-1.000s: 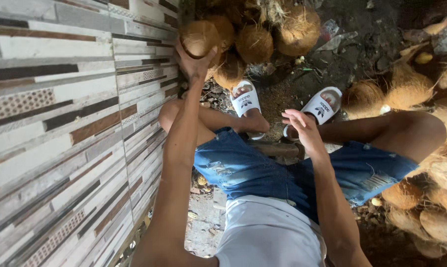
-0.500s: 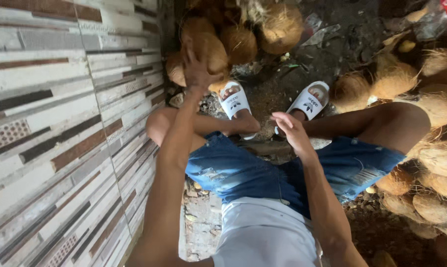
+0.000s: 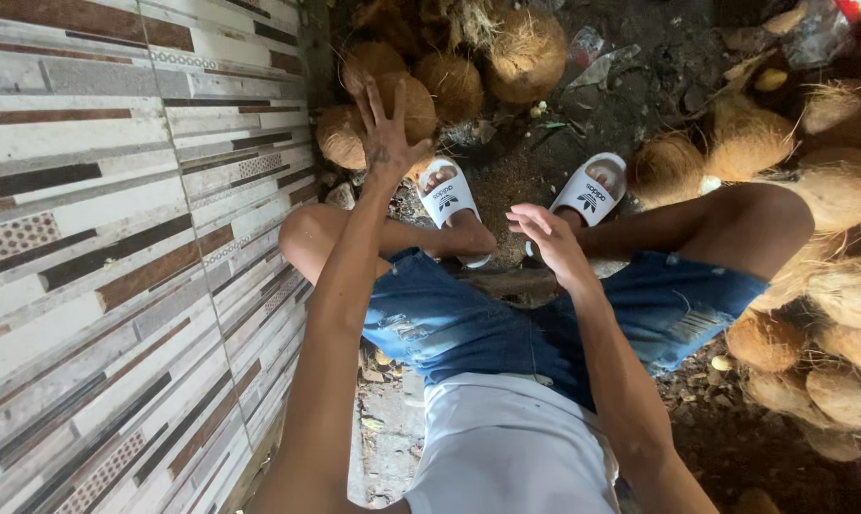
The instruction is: The person sits on the ground surrounded by coconuts and uses their hands to peel the fibrous husk off a coconut. They rotate the coconut and pull away the fibers, discarding them on the floor, then pick up another coconut to continue the process.
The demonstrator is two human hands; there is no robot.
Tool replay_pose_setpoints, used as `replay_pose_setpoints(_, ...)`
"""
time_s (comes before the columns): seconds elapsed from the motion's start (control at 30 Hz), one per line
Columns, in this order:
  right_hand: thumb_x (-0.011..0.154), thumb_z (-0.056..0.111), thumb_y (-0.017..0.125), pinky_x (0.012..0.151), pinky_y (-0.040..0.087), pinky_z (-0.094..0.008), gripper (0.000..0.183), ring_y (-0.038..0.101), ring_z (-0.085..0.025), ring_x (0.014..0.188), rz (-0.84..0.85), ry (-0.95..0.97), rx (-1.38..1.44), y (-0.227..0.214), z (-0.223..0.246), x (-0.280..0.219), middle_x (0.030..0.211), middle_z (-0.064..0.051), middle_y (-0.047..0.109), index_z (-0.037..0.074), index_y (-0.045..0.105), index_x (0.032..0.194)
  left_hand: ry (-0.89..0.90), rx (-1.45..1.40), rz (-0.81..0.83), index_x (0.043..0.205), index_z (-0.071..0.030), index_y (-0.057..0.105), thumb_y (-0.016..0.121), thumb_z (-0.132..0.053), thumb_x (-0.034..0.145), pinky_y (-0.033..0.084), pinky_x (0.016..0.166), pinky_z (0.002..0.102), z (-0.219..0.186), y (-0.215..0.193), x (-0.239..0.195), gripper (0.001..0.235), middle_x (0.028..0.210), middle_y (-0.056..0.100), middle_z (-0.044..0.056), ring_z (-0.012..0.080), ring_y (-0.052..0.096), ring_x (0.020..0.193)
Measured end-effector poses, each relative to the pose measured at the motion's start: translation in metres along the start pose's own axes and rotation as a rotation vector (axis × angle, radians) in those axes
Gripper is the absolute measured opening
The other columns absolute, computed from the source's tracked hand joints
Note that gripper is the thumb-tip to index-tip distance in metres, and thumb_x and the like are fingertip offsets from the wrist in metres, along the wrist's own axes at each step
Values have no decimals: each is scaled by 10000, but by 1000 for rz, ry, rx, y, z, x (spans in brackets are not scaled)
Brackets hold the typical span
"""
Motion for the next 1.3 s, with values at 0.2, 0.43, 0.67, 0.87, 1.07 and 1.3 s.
replay_pose_setpoints(0.2,955,370,525,1020,440,-352,484,660,-250,1142,-37,-92,81,-4,-17,7,1316,-169,638,54,569,1319,-113,-579,-129,1596,-317,-1,654,-666,840,31,1127,758,-10,-19,-20,1059,1632,-147,250,519,-107,1500)
replay_pose_setpoints(0.43,969,43,621,938,524,-537,260,675,-368,1046,-140,-412,253,-1,-35,17,1119,-289,669,-58,644,1208,13,-880,-517,1119,-69,688,891,-126,793,498,1033,573,-34,-37,-78,388,1481,401,209,440,531,1265)
replay_pose_setpoints(0.67,955,6,612,949,517,-548,277,648,-389,1107,-137,-467,311,-20,-55,19,1134,-301,661,-103,623,1210,187,-880,-653,719,27,720,698,63,838,616,783,440,-41,-42,-138,126,1135,703,208,376,730,921)
replay_pose_setpoints(0.87,1033,223,541,1039,437,-496,372,632,-284,1200,-188,-219,144,-52,-27,-8,1300,-188,639,30,576,1349,13,-1043,-390,1047,2,699,698,-207,930,592,772,491,-71,-39,-151,239,1117,669,241,427,663,1041)
replay_pose_setpoints(1.07,1024,279,567,1065,409,-437,380,686,-287,1089,-342,-264,306,-113,-19,39,1244,-175,674,69,590,1339,-4,-941,-189,1072,-112,715,734,-199,779,568,862,456,-99,4,-126,306,1033,736,147,354,690,1026)
replay_pose_setpoints(1.3,1000,259,573,696,600,-334,278,738,-274,916,-545,-43,627,-202,10,136,1162,-136,691,124,565,1243,8,-860,211,952,-176,735,680,-365,879,510,989,428,-137,46,-115,210,1148,700,96,315,648,1117)
Point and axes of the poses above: each hand's wrist, its own x-axis towards the middle knuckle, its own y-axis out of the palm, z = x × y, the point moved 3 cm from there along x, towards the middle knuckle
